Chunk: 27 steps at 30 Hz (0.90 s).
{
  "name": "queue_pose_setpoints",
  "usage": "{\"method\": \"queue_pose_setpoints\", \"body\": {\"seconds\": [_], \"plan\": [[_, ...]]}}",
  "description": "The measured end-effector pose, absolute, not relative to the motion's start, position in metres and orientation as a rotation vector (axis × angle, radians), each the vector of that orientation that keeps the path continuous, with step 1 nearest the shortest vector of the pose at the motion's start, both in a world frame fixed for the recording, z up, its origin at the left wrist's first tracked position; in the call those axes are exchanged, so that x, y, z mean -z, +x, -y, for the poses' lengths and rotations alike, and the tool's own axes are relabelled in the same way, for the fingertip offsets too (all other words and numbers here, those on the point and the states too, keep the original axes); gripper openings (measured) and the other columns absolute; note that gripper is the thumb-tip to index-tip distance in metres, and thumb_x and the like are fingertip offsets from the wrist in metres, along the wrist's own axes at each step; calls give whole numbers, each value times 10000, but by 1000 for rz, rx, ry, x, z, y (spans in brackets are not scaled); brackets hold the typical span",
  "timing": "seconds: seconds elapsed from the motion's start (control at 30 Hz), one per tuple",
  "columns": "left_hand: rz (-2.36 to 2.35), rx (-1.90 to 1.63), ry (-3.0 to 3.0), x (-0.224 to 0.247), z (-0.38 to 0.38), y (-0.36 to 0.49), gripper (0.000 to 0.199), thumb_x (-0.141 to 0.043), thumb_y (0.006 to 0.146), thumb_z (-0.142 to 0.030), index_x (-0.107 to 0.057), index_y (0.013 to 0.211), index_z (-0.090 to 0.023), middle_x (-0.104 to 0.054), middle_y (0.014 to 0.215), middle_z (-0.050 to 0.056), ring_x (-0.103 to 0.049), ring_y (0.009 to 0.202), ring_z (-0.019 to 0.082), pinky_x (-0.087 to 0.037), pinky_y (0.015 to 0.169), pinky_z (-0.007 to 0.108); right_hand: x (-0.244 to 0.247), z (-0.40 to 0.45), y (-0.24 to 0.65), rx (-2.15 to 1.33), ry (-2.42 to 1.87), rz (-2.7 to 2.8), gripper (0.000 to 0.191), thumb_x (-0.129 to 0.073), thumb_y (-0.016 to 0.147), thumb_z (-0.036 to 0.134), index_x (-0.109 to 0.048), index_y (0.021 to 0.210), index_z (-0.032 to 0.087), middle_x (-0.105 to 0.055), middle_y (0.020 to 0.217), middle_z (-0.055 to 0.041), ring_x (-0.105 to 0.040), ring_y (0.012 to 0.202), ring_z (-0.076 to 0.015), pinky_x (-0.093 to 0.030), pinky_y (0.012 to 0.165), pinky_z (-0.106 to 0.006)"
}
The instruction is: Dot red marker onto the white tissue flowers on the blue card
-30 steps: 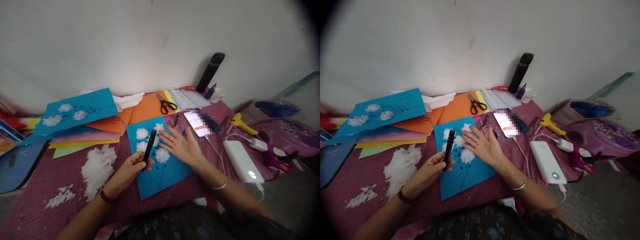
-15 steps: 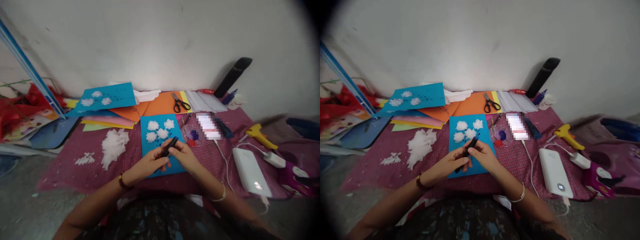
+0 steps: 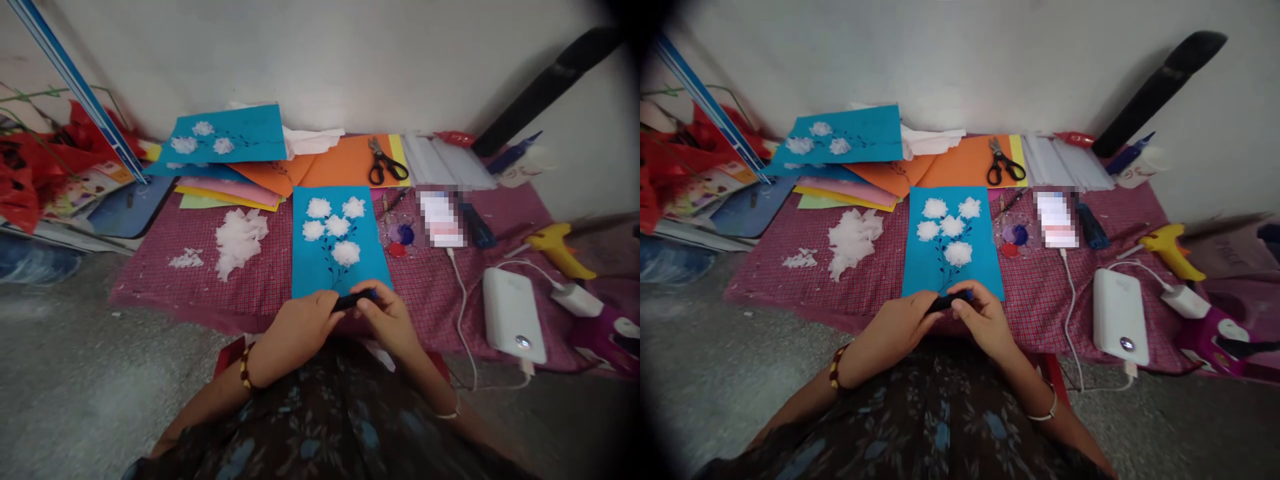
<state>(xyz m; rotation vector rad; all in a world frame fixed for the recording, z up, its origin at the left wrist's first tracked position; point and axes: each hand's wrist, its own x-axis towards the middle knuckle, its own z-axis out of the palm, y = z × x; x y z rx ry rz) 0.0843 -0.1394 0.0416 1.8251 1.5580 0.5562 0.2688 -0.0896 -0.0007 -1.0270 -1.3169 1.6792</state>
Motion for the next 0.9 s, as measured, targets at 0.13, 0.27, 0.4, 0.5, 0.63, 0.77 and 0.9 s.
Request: {"method": "queue_pose_setpoints", "body": {"seconds": [0.13, 0.27, 0.4, 0.5, 0.63, 0.77, 0.9], "plan": [[-1481, -452, 1898, -39, 133, 84, 252, -466, 1020, -354, -600, 1151, -186, -673, 1049, 96, -625, 939, 267, -406, 768, 336, 0, 89, 272, -1587, -1068, 1291, 255, -710, 834, 491, -698, 927, 254, -565, 611, 27, -492, 546, -126, -370, 529, -252], [-1468, -407, 1947, -34, 131, 84, 263, -443, 1031, -378, -590, 1117, -178, -685, 1028, 99, -641, 916, 266, -387, 730, 329, -3, 92, 270, -1589, -1075, 1381, 219, -692, 852, 457, -692, 931, 252, -611, 708, 9, -519, 590, -127, -382, 538, -251], [-1440, -307, 1992, -30, 133, 86, 296, -403, 1040, -414, -584, 1036, -181, -691, 922, 91, -647, 787, 258, -319, 635, 318, -5, 98, 264, -1569, -1058, 1456, 210, -682, 854, 443, -681, 881, 234, -647, 759, -11, -570, 665, -148, -433, 592, -266], [-1464, -206, 1956, -29, 141, 84, 256, -421, 1034, -377, -586, 1043, -182, -700, 951, 107, -663, 817, 283, -304, 642, 322, 0, 101, 267, -1561, -1104, 1365, 237, -686, 844, 461, -656, 809, 229, -601, 686, 2, -519, 598, -134, -399, 539, -259], [-1651, -186, 1727, -24, 158, 72, 206, -441, 1012, -331, -589, 1007, -188, -706, 931, 122, -669, 806, 293, -290, 648, 326, 4, 94, 290, -1449, -1135, 895, 242, -652, 875, 460, -568, 758, 265, -353, 527, 57, -284, 451, -112, -243, 424, -254], [-1686, -427, 1570, -24, 165, 65, 220, -433, 1008, -386, -561, 969, -212, -663, 837, 65, -623, 745, 246, -296, 655, 312, -1, 79, 307, -1429, -1051, 791, 223, -619, 895, 459, -549, 790, 275, -231, 506, 82, -209, 442, -108, -257, 437, -247], [-1596, -610, 1560, -30, 157, 72, 256, -516, 971, -421, -519, 819, -215, -573, 701, 2, -508, 618, 180, -259, 599, 287, -8, 76, 300, -1649, -951, 703, 242, -685, 836, 468, -578, 827, 251, -255, 513, 92, -220, 446, -88, -270, 458, -232]]}}
